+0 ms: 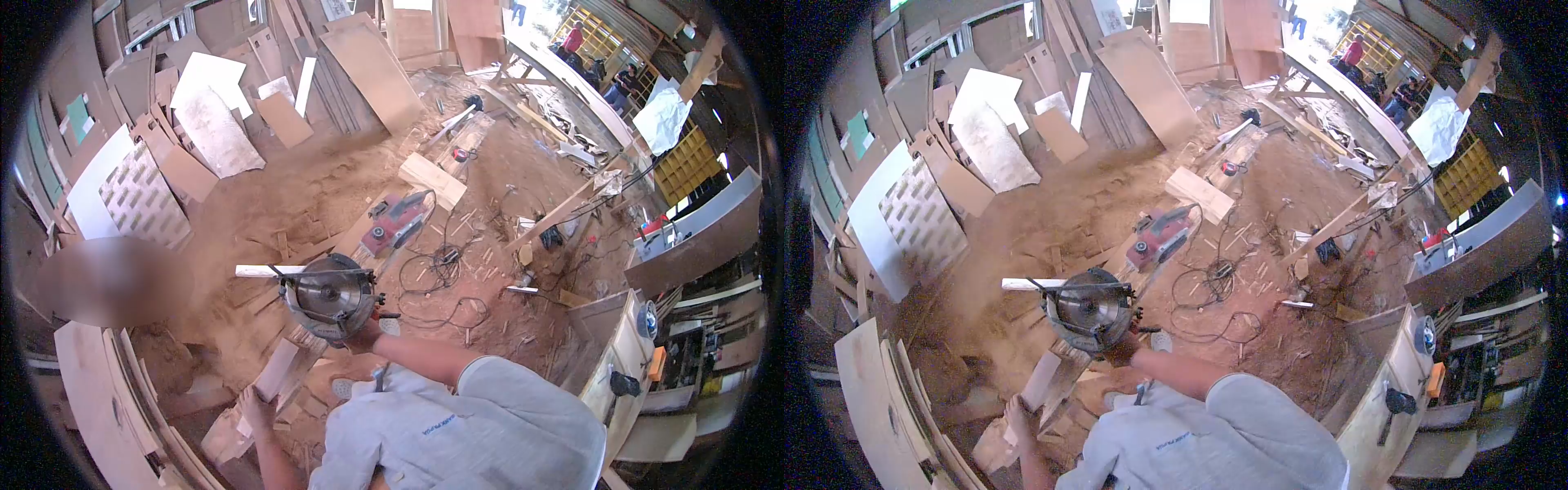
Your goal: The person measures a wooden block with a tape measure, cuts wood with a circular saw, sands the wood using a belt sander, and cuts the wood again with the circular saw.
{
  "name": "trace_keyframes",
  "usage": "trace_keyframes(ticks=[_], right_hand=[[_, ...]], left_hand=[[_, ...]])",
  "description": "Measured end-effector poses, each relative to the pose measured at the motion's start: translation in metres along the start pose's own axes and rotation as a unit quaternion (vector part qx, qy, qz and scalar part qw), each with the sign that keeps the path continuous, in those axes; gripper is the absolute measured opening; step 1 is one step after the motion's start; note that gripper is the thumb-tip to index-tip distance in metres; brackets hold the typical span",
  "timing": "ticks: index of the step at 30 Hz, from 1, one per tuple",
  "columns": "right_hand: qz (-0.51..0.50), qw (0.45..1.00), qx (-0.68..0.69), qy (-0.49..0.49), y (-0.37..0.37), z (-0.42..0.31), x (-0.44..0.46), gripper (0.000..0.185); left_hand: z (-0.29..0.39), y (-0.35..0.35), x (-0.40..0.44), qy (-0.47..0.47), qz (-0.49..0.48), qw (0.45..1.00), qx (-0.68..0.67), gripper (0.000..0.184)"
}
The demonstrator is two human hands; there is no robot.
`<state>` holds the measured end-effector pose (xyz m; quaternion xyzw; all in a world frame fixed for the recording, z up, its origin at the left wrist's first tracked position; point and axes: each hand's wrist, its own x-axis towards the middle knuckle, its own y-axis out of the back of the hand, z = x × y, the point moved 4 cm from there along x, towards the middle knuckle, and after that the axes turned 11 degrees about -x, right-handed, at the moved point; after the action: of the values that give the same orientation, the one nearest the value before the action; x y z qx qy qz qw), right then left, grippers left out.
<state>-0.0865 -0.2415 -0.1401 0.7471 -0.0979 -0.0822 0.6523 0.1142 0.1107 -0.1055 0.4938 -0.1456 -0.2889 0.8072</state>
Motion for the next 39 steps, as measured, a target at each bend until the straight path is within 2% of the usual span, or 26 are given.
trace_keyframes(ticks=[2, 4, 7, 9, 12, 13, 14, 15, 18, 21, 22, 25, 26, 30, 31, 32, 33, 35, 39], right_hand=[[0.018, 0.999, 0.038, -0.002, 0.002, 0.001, -0.002, 0.041], [0.017, 1.000, 0.019, 0.004, 0.006, 0.000, -0.003, 0.043], [-0.085, 0.993, -0.073, 0.034, 0.042, -0.005, 0.000, 0.044], [-0.074, 0.997, -0.026, 0.006, 0.051, -0.005, 0.000, 0.045], [-0.025, 0.999, -0.018, 0.039, 0.015, 0.001, 0.000, 0.056], [-0.003, 0.998, -0.025, 0.063, 0.000, 0.004, -0.001, 0.061], [-0.073, 0.996, -0.025, 0.045, 0.006, 0.007, 0.000, 0.061], [-0.081, 0.995, -0.018, 0.048, 0.011, 0.010, 0.000, 0.060], [-0.054, 0.995, 0.013, 0.082, 0.017, 0.014, 0.002, 0.060], [-0.037, 0.991, 0.041, 0.120, 0.019, 0.024, 0.008, 0.059], [-0.034, 0.989, 0.050, 0.134, 0.018, 0.027, 0.012, 0.059], [-0.027, 0.982, 0.078, 0.170, 0.022, 0.044, 0.025, 0.058], [-0.029, 0.979, 0.086, 0.184, 0.021, 0.048, 0.028, 0.058], [-0.047, 0.959, 0.119, 0.254, 0.037, 0.067, 0.028, 0.056], [-0.053, 0.953, 0.127, 0.268, 0.041, 0.072, 0.028, 0.056], [-0.058, 0.947, 0.137, 0.284, 0.045, 0.071, 0.030, 0.056], [-0.065, 0.941, 0.145, 0.300, 0.045, 0.068, 0.029, 0.056], [-0.083, 0.930, 0.159, 0.320, 0.053, 0.064, 0.032, 0.055], [-0.115, 0.921, 0.163, 0.335, 0.051, 0.044, 0.041, 0.054]], left_hand=[[-0.002, 0.000, 0.002, 0.001, -0.009, 1.000, 0.012, 0.071], [-0.001, -0.002, -0.001, -0.008, -0.008, 1.000, 0.022, 0.078], [0.003, -0.004, -0.004, -0.027, 0.014, 0.999, 0.040, 0.093], [0.005, -0.007, -0.009, -0.028, 0.034, 0.998, 0.055, 0.105], [0.017, -0.001, -0.010, -0.010, 0.029, 0.999, 0.042, 0.114], [0.024, 0.000, -0.013, -0.007, 0.036, 0.998, 0.047, 0.112], [0.033, 0.000, -0.015, -0.005, 0.043, 0.998, 0.053, 0.111], [0.040, -0.001, -0.017, -0.003, 0.050, 0.997, 0.058, 0.109], [0.046, -0.030, -0.030, -0.019, 0.107, 0.988, 0.108, 0.103], [0.090, -0.042, -0.041, 0.107, 0.101, 0.985, 0.087, 0.097], [0.073, -0.064, -0.041, 0.089, 0.136, 0.979, 0.121, 0.098], [0.107, -0.071, -0.043, 0.175, 0.120, 0.969, 0.126, 0.093], [0.151, -0.048, -0.040, 0.240, 0.059, 0.964, 0.094, 0.089], [0.158, -0.068, -0.041, 0.259, 0.127, 0.945, 0.152, 0.043], [0.236, -0.009, -0.021, 0.229, 0.204, 0.951, 0.026, 0.023], [0.206, -0.034, -0.027, 0.276, 0.196, 0.941, -0.004, 0.019], [0.219, -0.035, -0.038, 0.363, 0.121, 0.923, -0.036, 0.029], [0.194, -0.115, -0.084, 0.340, 0.257, 0.904, 0.036, 0.042], [0.210, -0.120, -0.108, 0.433, 0.210, 0.866, -0.139, 0.049]])
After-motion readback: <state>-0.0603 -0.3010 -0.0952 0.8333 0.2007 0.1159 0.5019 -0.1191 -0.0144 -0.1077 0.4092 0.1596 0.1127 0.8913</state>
